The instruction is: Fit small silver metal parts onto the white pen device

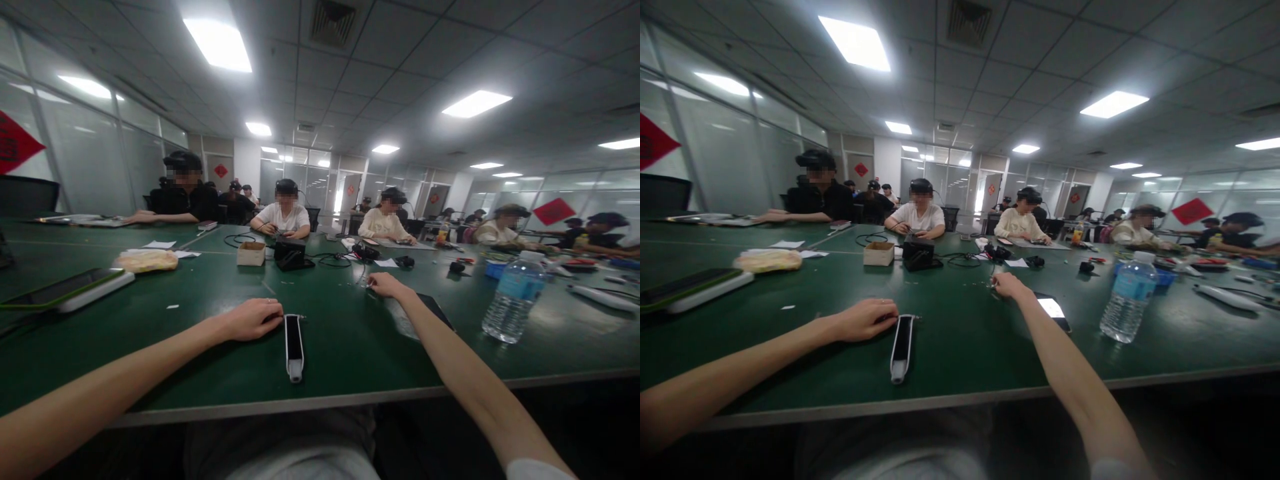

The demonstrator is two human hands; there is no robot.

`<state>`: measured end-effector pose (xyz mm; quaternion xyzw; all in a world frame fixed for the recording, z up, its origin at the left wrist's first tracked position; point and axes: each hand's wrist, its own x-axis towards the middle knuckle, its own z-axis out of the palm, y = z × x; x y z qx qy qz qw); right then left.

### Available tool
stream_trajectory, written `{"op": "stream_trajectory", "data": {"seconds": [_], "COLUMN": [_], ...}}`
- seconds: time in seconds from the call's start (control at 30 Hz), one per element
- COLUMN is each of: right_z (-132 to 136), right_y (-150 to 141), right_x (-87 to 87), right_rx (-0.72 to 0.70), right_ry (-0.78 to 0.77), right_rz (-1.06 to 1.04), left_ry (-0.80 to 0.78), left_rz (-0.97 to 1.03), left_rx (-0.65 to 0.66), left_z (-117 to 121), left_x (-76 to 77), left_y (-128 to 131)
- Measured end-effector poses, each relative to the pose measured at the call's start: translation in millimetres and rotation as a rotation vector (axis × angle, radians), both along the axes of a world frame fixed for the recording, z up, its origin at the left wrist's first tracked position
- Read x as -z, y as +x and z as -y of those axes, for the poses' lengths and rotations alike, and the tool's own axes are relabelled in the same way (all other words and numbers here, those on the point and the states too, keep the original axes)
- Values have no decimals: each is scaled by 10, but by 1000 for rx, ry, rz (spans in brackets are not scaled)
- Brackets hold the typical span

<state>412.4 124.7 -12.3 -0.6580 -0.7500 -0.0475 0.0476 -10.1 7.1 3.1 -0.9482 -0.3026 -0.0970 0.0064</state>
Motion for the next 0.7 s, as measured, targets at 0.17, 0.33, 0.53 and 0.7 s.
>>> {"op": "stream_trajectory", "data": {"seconds": [0.17,0.33,0.53,0.7], "right_z": [-4,46,96,102], "right_y": [51,32,54,103], "right_x": [-14,-148,-244,-167], "right_rx": [-3,24,75,143], "right_ry": [13,108,133,51], "right_rz": [12,16,31,56], "left_ry": [7,21,4,-4], "left_rz": [-8,-19,-27,-27], "left_rx": [7,1,-13,-23], "left_z": [-3,1,36,66], "left_x": [-1,-3,-35,-65], "left_y": [-2,8,11,18]}}
